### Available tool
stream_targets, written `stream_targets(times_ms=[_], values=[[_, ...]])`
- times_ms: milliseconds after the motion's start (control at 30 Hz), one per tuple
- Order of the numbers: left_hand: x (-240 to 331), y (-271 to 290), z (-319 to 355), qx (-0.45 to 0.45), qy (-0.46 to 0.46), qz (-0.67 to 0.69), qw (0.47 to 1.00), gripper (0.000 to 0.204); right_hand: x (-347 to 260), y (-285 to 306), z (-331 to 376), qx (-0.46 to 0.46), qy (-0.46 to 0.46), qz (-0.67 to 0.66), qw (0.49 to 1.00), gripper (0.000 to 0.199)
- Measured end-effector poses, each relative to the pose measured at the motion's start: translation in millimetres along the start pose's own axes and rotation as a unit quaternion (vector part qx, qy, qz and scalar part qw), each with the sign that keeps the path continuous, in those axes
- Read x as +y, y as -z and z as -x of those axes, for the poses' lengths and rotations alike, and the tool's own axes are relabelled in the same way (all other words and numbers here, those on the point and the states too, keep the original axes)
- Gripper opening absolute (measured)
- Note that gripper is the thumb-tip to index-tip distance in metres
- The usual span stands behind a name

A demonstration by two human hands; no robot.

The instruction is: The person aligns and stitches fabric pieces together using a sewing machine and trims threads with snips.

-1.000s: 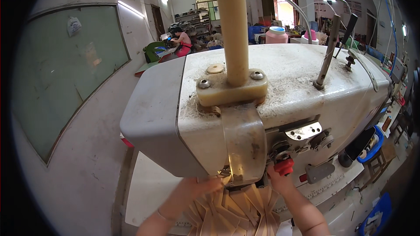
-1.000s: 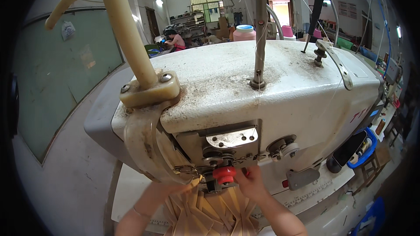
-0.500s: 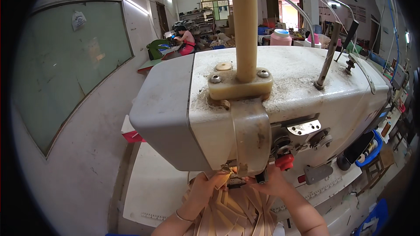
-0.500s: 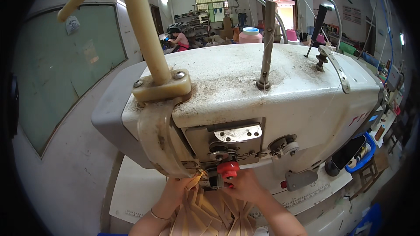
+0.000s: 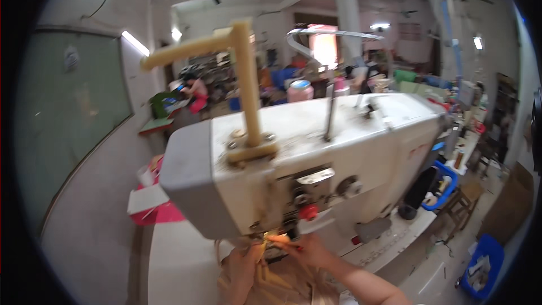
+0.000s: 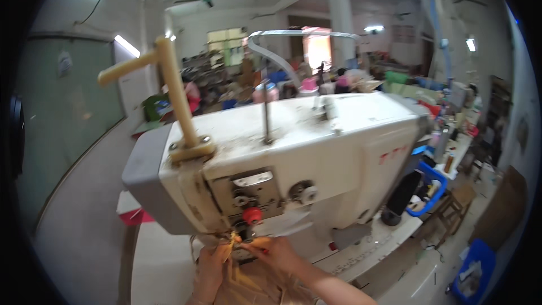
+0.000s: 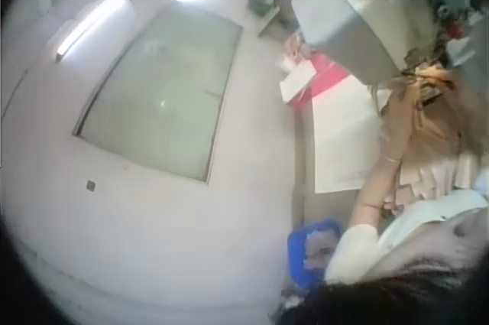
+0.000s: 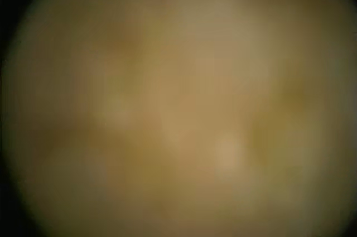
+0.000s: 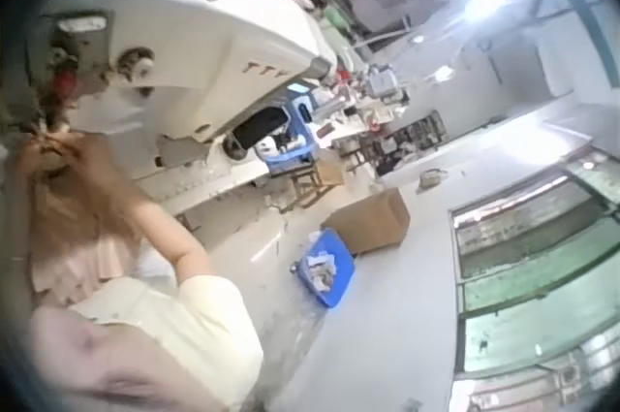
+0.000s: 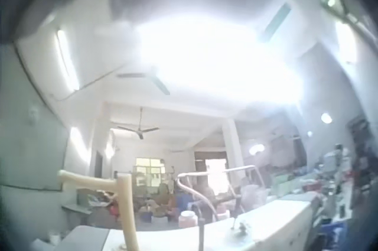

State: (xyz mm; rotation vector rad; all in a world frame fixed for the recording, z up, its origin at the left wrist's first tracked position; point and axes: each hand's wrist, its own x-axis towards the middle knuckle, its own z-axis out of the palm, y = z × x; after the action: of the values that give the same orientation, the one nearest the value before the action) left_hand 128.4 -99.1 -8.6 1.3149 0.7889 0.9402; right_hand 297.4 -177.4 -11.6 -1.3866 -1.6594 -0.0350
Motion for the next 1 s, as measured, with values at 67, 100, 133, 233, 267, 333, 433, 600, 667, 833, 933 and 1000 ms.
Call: stream_targets(times_ms=[67,100,133,233,267,333,433,600,667,833,933,1000], values=[[5.0,-4.5,5.7,0.001,-0.008,0.023,1.0,0.016,-20.0,4.2,-2.8,0.009,-0.023,0.011,1.0,0.018],[8.8,-3.4,9.8,0.026,-0.004,0.04,0.999,0.018,-26.6,6.7,-2.6,-0.01,-0.055,-0.011,0.998,0.021],[16.4,4.5,11.8,-0.064,0.003,-0.349,0.935,0.017,-28.1,8.3,-1.2,-0.025,-0.09,-0.031,0.995,0.025],[-4.0,23.6,4.8,-0.01,-0.421,-0.537,0.731,0.028,-15.3,0.3,9.3,-0.024,-0.115,-0.044,0.992,0.03],[-1.4,20.1,6.6,-0.02,-0.412,-0.532,0.739,0.028,-14.2,-2.0,10.5,-0.016,-0.117,-0.035,0.992,0.03],[-11.2,22.7,3.8,-0.031,-0.369,-0.553,0.746,0.029,-11.2,-5.2,10.2,-0.014,-0.11,-0.051,0.992,0.03],[-35.5,32.2,-5.5,-0.036,-0.322,-0.595,0.735,0.03,-10.0,-3.2,6.2,-0.035,-0.121,-0.061,0.99,0.031],[6.8,22.8,8.6,-0.089,-0.314,-0.45,0.831,0.032,-4.3,-6.8,4.4,-0.044,-0.111,-0.073,0.99,0.031],[27.7,11.2,25.8,-0.079,-0.33,-0.466,0.817,0.031,-4.0,-3.6,1.1,-0.049,-0.11,-0.079,0.989,0.031],[19.9,16.2,23.6,-0.081,-0.227,-0.452,0.859,0.029,-3.9,-10.0,7.0,0.018,-0.064,-0.059,0.996,0.031],[37.7,3.8,29.7,-0.079,-0.312,-0.405,0.856,0.028,-3.6,-9.0,9.8,0.02,-0.07,-0.068,0.995,0.03],[58.2,-10.9,43.0,-0.06,0.049,-0.257,0.963,0.028,0.1,-10.8,11.1,0.024,-0.064,-0.06,0.996,0.03]])
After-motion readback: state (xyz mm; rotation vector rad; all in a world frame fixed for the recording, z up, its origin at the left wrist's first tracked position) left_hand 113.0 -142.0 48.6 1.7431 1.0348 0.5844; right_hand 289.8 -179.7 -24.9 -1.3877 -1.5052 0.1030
